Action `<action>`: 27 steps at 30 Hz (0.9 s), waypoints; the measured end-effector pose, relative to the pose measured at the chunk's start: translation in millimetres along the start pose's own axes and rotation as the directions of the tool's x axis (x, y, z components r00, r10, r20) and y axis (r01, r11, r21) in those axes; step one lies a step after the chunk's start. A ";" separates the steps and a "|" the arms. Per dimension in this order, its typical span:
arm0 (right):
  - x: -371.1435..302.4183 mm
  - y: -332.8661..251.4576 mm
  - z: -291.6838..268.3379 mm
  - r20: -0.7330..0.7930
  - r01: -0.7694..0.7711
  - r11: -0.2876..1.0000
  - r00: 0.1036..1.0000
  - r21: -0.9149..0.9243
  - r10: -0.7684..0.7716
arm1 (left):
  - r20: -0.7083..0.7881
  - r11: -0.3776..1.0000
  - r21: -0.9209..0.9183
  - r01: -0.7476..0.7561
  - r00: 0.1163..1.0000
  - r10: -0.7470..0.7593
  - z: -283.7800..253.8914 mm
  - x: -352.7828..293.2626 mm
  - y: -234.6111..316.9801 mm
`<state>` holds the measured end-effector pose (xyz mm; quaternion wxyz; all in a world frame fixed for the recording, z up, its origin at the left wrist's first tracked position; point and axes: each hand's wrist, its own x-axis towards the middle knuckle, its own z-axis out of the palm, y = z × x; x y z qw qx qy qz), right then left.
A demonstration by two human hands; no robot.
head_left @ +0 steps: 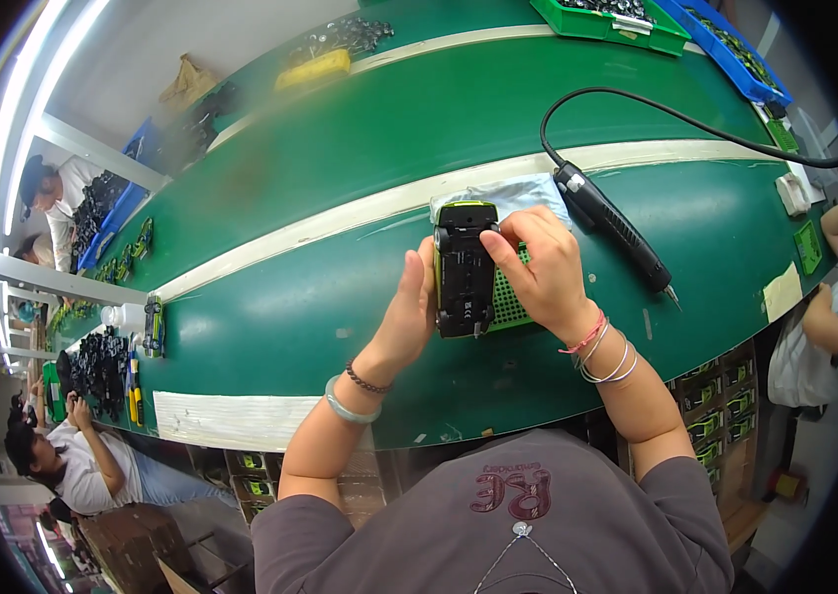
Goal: The person fastens screws into the underside of toy cars using an electric screwdriver and places the assembled cars one by one into slots of a cardboard box.
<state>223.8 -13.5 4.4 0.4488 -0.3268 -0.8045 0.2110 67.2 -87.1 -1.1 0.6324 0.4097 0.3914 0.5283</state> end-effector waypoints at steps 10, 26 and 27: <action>-2.9 3.5 4.8 -0.056 0.111 0.993 0.992 -0.036 -0.113 | 0.049 0.998 0.005 -0.056 0.997 0.056 1.7 0.8 -4.2; -5.3 21.4 -20.6 -0.089 0.347 0.905 0.938 0.248 -0.335 | -0.014 0.963 -0.266 0.035 0.999 -0.040 -11.7 4.1 3.5; -2.1 11.7 -15.3 -0.123 0.310 0.926 0.949 0.216 -0.289 | -0.012 0.963 -0.266 0.037 0.999 -0.041 -10.1 4.1 3.2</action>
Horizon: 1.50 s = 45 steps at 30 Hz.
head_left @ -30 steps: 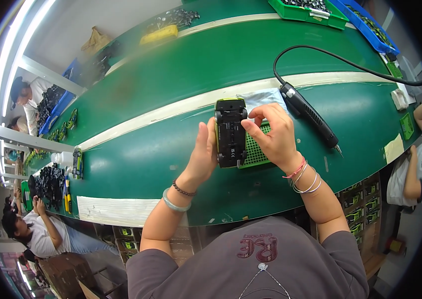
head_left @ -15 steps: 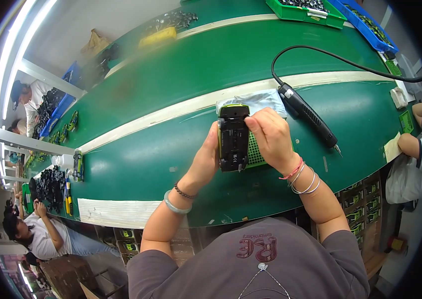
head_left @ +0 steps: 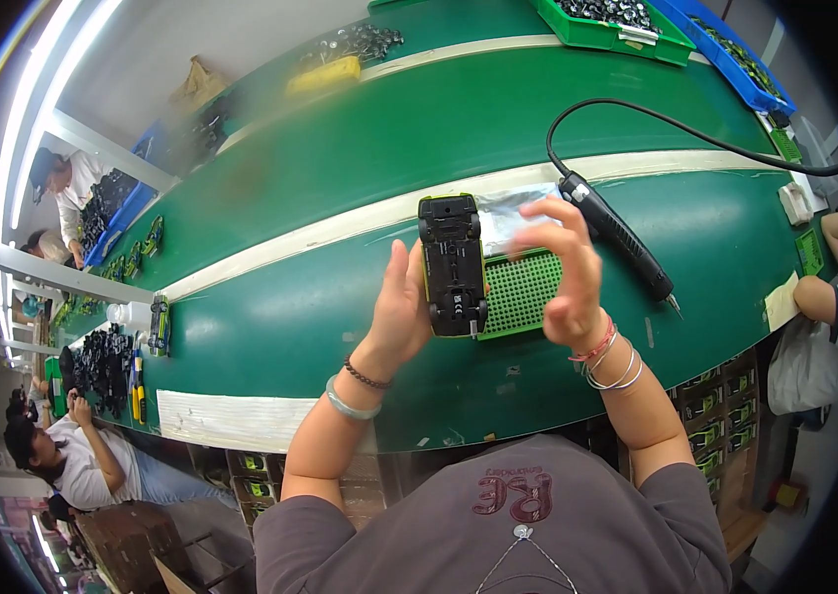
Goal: The person fastens screws into the underside of toy cars using an electric screwdriver and places the assembled cars one by one into slots of a cardboard box.
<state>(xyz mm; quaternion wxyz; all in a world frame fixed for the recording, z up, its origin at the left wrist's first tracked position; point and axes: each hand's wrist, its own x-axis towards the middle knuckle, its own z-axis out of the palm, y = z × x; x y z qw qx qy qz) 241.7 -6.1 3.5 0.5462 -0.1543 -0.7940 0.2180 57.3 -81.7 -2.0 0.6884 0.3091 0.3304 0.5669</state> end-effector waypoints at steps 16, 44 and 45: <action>12.8 -20.1 11.0 0.233 0.242 0.963 0.949 -0.116 -0.210 | -0.068 0.987 -0.074 -0.140 0.989 0.135 -16.4 4.4 14.0; 13.2 -16.2 -4.0 0.153 0.147 0.989 0.977 -0.001 -0.145 | 0.389 -0.412 0.883 -0.222 0.839 0.380 -122.9 149.6 128.9; 14.1 -16.2 -3.6 0.155 0.144 0.990 0.978 -0.007 -0.141 | 0.397 -0.387 0.888 -0.249 0.839 0.372 -110.0 169.2 122.7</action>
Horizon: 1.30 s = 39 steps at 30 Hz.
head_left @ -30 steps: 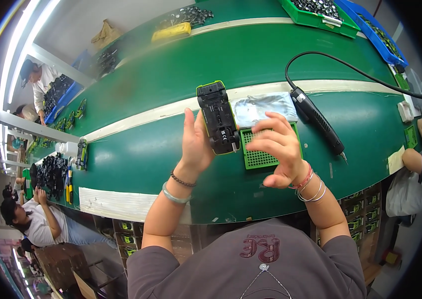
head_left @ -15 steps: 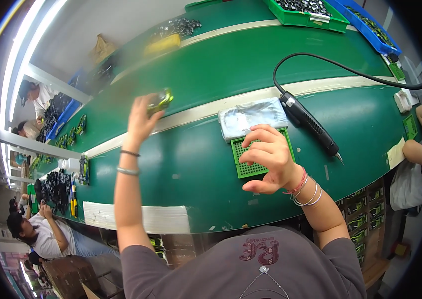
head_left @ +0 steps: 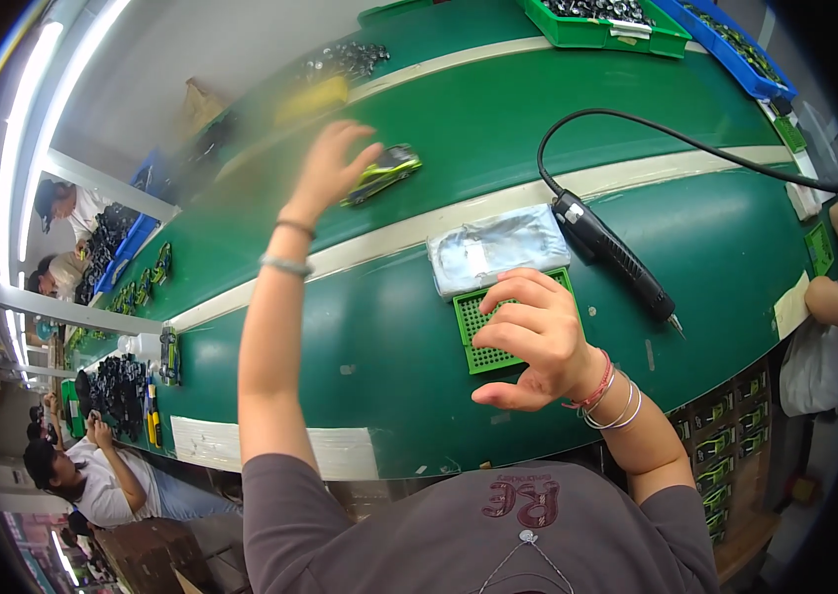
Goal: The person fastens screws into the underside of toy cars using an electric screwdriver and places the assembled cars one by one into slots of a cardboard box.
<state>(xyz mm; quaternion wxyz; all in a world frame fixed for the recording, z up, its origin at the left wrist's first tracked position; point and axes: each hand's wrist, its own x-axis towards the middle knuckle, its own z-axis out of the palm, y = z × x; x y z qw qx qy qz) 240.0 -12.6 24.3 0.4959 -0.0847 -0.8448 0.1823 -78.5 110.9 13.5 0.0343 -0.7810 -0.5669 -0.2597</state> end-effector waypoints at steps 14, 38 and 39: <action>-2.8 1.1 -5.5 0.005 -0.051 0.998 0.999 -0.048 0.052 | 0.345 0.998 0.063 0.007 0.938 -0.028 72.3 60.2 32.2; -26.0 -19.0 26.2 0.167 -0.241 0.955 0.963 0.171 0.213 | -0.529 -0.643 -0.483 0.594 -0.784 -0.327 -104.4 -838.6 378.3; -26.8 -17.0 27.5 0.163 -0.199 0.966 0.971 0.162 0.173 | -0.481 -0.710 -0.479 0.516 -0.831 -0.280 -89.1 -836.2 379.0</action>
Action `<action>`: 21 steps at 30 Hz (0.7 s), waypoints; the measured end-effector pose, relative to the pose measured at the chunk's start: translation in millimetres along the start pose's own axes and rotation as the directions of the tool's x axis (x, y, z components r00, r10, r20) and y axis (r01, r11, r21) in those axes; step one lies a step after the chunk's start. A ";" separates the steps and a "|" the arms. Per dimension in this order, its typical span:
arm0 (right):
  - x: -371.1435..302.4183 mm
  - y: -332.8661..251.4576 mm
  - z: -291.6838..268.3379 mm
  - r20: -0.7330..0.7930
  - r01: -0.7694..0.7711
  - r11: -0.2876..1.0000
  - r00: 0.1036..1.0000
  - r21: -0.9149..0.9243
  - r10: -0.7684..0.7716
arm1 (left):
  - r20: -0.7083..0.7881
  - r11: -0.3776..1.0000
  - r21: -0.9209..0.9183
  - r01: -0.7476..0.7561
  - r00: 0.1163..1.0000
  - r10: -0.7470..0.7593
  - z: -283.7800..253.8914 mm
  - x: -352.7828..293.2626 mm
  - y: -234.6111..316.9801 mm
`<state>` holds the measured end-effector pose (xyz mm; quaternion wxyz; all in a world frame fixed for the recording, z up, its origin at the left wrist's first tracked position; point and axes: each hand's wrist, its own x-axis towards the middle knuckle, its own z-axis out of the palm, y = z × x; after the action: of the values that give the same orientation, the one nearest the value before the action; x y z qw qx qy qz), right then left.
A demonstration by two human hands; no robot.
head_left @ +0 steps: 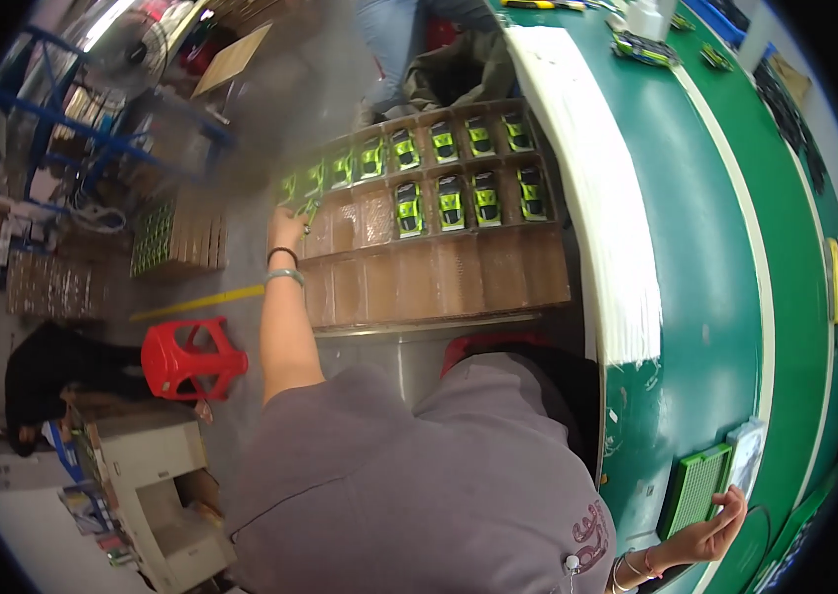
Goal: The person fastens screws into the underside of toy cars using an electric screwdriver and places the assembled cars one by one into slots of a cardboard box.
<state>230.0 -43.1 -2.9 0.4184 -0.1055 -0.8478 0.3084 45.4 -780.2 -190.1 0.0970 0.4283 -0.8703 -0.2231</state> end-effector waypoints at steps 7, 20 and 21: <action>-2.2 25.1 1.3 -0.027 -0.051 0.996 0.998 -0.079 0.049 | -0.097 0.932 0.205 0.298 0.954 -0.284 -6.1 -47.4 9.0; -4.9 20.9 13.3 -0.018 -0.134 0.986 0.991 -0.099 0.133 | -0.344 0.993 0.109 0.046 0.939 -0.005 30.6 22.3 -63.1; -3.0 15.5 14.0 -0.005 -0.128 0.989 0.992 -0.067 0.128 | -0.373 0.994 0.104 0.037 0.928 0.005 41.7 21.6 -51.5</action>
<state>219.9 -38.3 -20.7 0.3940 -0.1739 -0.8490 0.3061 53.3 -812.0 -251.6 0.2352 0.4747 -0.8433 -0.0904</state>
